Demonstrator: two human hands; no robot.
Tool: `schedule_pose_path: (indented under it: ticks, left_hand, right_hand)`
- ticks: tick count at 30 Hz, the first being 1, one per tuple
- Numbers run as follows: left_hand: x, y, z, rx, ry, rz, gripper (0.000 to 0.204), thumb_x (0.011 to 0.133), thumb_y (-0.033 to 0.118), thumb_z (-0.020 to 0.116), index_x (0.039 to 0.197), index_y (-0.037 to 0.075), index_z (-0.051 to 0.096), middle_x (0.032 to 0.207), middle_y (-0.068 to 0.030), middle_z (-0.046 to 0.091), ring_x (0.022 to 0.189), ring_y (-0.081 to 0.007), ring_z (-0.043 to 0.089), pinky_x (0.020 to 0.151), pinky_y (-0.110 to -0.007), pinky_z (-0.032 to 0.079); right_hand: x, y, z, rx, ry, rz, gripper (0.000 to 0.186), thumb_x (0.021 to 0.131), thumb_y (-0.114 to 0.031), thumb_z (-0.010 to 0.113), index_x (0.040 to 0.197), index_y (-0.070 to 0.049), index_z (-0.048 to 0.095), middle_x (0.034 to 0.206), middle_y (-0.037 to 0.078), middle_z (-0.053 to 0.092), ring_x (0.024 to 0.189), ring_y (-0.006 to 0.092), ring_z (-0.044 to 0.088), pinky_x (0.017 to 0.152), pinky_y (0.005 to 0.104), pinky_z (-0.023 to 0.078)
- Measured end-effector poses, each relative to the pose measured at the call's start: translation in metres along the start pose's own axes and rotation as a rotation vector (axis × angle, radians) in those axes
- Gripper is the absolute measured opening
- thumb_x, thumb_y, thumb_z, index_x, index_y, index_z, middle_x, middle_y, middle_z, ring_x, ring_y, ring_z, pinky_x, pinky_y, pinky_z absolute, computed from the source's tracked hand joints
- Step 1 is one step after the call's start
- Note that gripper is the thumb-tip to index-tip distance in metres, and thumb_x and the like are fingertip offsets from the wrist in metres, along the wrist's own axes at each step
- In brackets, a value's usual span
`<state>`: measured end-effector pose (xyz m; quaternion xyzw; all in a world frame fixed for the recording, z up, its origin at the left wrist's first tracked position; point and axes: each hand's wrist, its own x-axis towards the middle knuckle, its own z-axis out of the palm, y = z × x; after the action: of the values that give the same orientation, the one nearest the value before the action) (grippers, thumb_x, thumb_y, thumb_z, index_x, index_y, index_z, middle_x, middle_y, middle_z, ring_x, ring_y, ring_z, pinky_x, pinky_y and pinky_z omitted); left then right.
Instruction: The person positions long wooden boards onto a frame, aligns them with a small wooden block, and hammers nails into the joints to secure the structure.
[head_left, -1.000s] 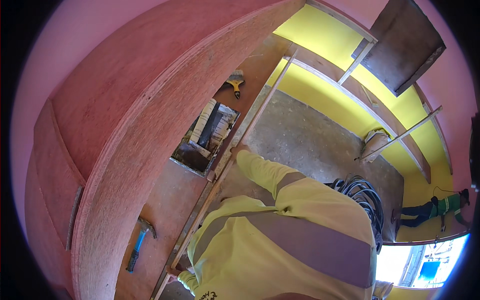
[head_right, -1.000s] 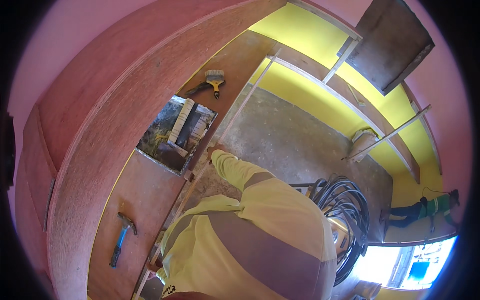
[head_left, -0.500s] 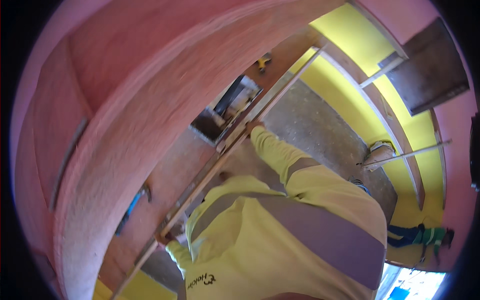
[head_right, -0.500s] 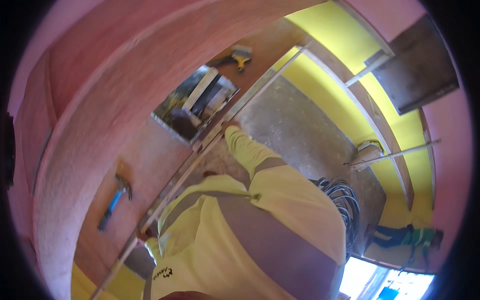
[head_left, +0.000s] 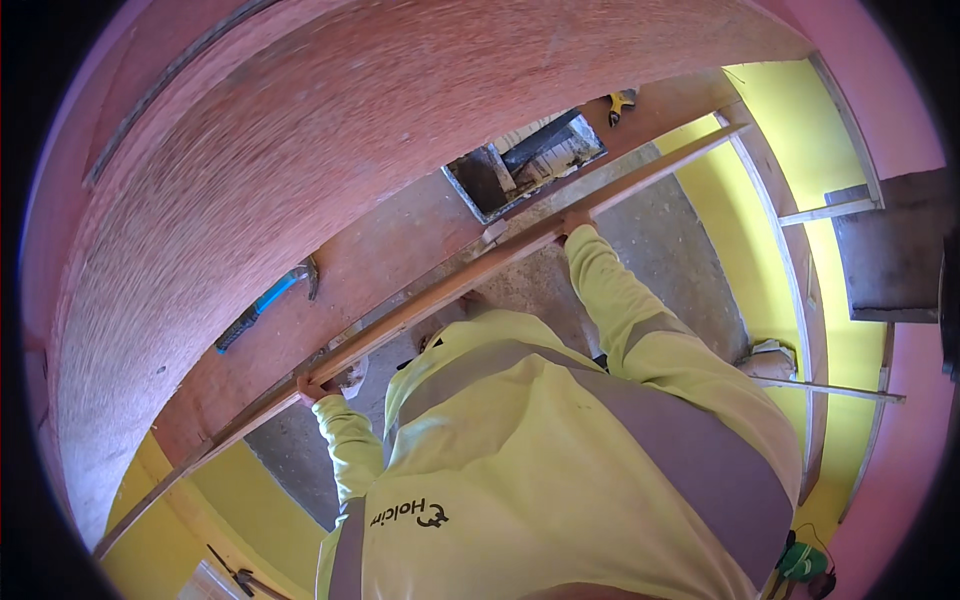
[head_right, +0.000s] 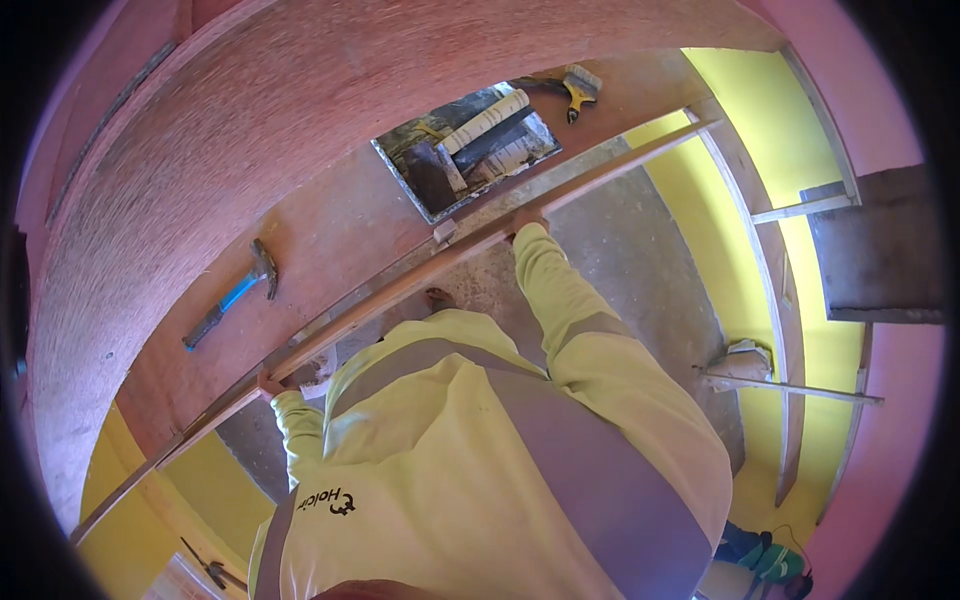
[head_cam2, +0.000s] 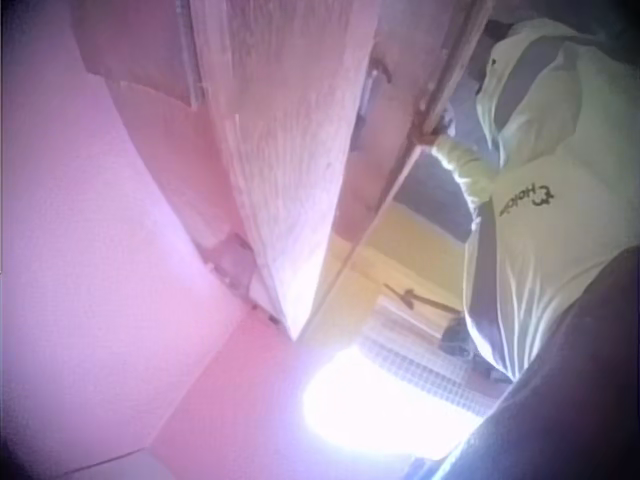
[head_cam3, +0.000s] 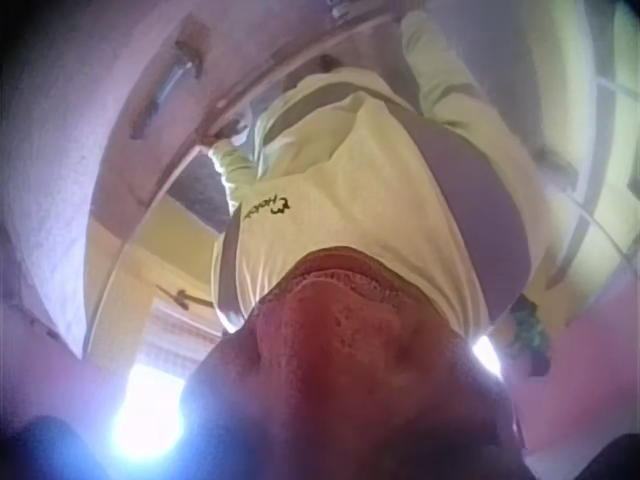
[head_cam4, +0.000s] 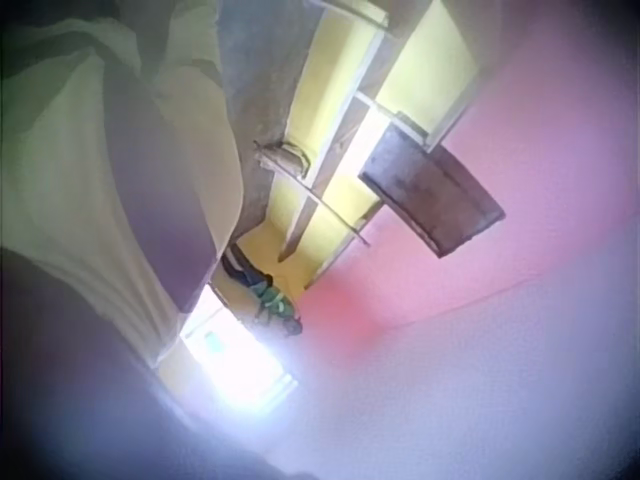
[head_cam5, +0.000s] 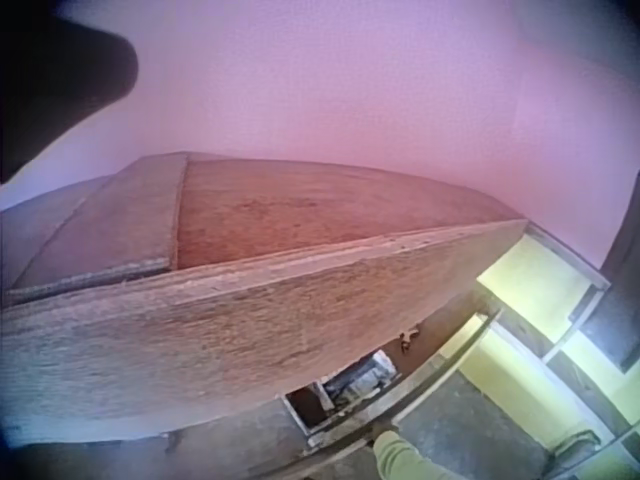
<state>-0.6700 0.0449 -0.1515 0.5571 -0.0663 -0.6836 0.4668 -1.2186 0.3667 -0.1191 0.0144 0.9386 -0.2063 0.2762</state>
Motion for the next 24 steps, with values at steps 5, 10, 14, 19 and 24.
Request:
schedule_pose_path:
  ticks: [5,10,14,19,24]
  left_hand:
    - [-0.027,0.004,-0.03,0.031,-0.062,0.122,0.025,0.071,0.017,0.052,0.091,0.002,0.053,0.087,-0.0108,0.055,0.083,-0.0268,0.058,0.077,-0.042,0.051]
    - [-0.092,0.014,-0.013,0.062,-0.037,0.103,0.034,0.072,0.015,0.049,0.099,-0.004,0.054,0.099,-0.0144,0.057,0.092,-0.0268,0.058,0.082,-0.04,0.05]
    - [-0.126,0.022,-0.011,0.007,-0.053,0.125,0.028,0.071,0.016,0.05,0.091,-0.003,0.056,0.096,-0.0133,0.058,0.093,-0.0259,0.058,0.083,-0.04,0.049]
    - [-0.177,0.036,0.036,-0.075,-0.149,0.089,0.023,0.076,0.018,0.052,0.09,0.0,0.058,0.093,-0.0124,0.061,0.09,-0.0253,0.059,0.084,-0.037,0.048]
    - [-0.177,0.034,0.074,-0.097,-0.249,0.146,0.03,0.082,0.021,0.053,0.098,-0.003,0.058,0.098,-0.015,0.062,0.093,-0.026,0.06,0.084,-0.038,0.049]
  right_hand:
    - [-0.034,0.038,0.006,0.661,-0.028,0.073,0.018,0.081,-0.015,0.055,0.098,-0.011,0.055,0.086,0.009,0.062,0.07,0.0254,0.063,0.056,0.0426,0.054]
    - [-0.124,0.044,-0.059,1.27,0.054,0.188,0.033,0.08,-0.01,0.056,0.111,-0.008,0.044,0.097,0.009,0.058,0.082,0.0271,0.062,0.064,0.0445,0.055]
    - [-0.145,0.027,-0.093,1.428,0.014,0.064,0.036,0.08,-0.008,0.056,0.113,-0.004,0.043,0.102,0.01,0.058,0.089,0.0278,0.06,0.074,0.0423,0.054]
    - [-0.117,-0.008,-0.125,1.572,-0.113,-0.164,0.036,0.082,-0.008,0.055,0.116,-0.003,0.044,0.108,0.013,0.056,0.093,0.0264,0.06,0.08,0.0408,0.052]
    - [-0.067,-0.064,-0.142,1.614,-0.29,-0.178,0.04,0.083,-0.007,0.052,0.122,-0.002,0.044,0.088,0.011,0.059,0.073,0.0217,0.061,0.061,0.0367,0.053]
